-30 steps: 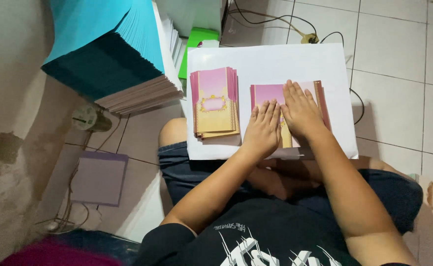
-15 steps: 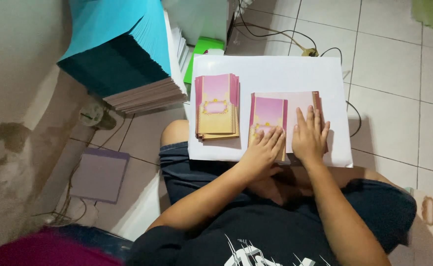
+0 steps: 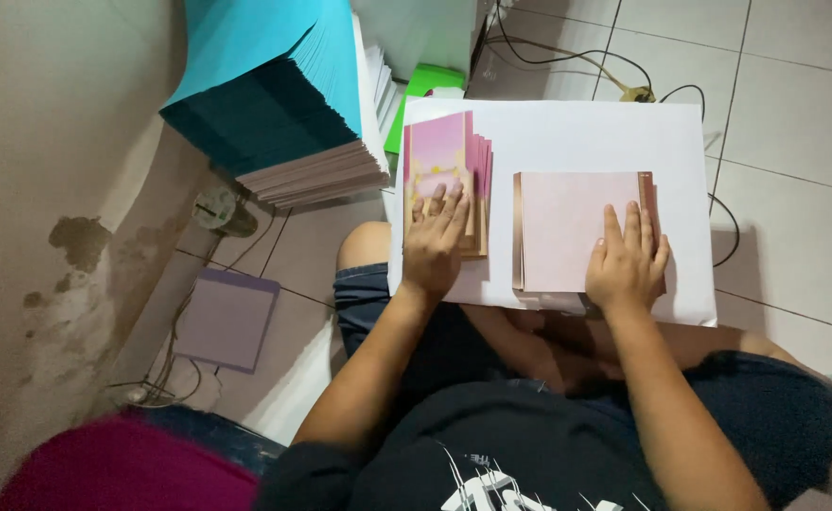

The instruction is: Sorting, flipping, and stacking printed invitation cards on a flat surface.

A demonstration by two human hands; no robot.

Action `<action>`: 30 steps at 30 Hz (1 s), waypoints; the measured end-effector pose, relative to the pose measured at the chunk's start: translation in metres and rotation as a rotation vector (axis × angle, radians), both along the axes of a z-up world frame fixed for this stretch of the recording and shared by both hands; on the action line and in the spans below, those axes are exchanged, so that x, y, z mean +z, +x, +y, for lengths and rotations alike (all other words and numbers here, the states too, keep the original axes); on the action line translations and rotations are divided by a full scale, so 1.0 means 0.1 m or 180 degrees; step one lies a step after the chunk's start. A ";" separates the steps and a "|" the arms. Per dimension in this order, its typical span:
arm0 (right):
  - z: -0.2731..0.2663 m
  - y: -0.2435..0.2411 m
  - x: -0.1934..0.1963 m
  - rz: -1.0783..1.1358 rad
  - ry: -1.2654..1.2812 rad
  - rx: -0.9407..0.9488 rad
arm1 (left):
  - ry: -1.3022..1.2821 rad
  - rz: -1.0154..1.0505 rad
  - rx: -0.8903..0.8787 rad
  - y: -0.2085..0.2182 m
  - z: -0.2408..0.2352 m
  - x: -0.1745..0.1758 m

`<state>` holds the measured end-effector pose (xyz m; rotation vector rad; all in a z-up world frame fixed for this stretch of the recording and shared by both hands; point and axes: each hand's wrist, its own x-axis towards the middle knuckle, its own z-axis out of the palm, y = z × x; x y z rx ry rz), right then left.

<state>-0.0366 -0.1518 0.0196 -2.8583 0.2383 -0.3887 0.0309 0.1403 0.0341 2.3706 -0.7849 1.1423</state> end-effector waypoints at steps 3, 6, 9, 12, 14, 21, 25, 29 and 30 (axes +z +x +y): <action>0.00 0.01 0.00 0.0036 0.0010 -0.0031 | 0.0228 0.0812 -0.0150 0.05 0.07 -0.43; 0.01 0.02 -0.01 0.0033 0.0077 -0.0067 | 0.0046 0.0783 -0.0274 -0.07 0.04 -0.10; 0.01 0.03 -0.06 -0.0053 -0.0008 -0.0074 | -0.0261 0.0612 -0.0410 -0.15 -0.22 0.07; -0.02 0.05 -0.08 0.0036 0.0049 -0.0072 | -0.0361 0.0594 -0.0667 -0.18 -0.83 0.01; -0.01 0.05 -0.06 0.0067 0.0020 -0.0084 | -0.0177 0.0807 -0.0747 -0.22 -1.16 -0.07; -0.36 0.04 -0.07 0.0068 0.0531 -0.0291 | 0.0641 0.1923 -0.0633 -0.36 -1.36 -0.03; -0.52 -0.12 0.12 0.0883 0.0486 -0.0641 | 0.0651 0.1945 -0.0582 -0.34 -1.37 -0.02; -0.48 -0.18 0.27 0.0832 0.0988 -0.0455 | 0.0555 0.1749 -0.0538 -0.35 -1.39 -0.08; -0.45 -0.20 0.33 0.0746 0.1105 -0.0387 | 0.0512 0.1724 -0.0539 -0.34 -1.39 -0.08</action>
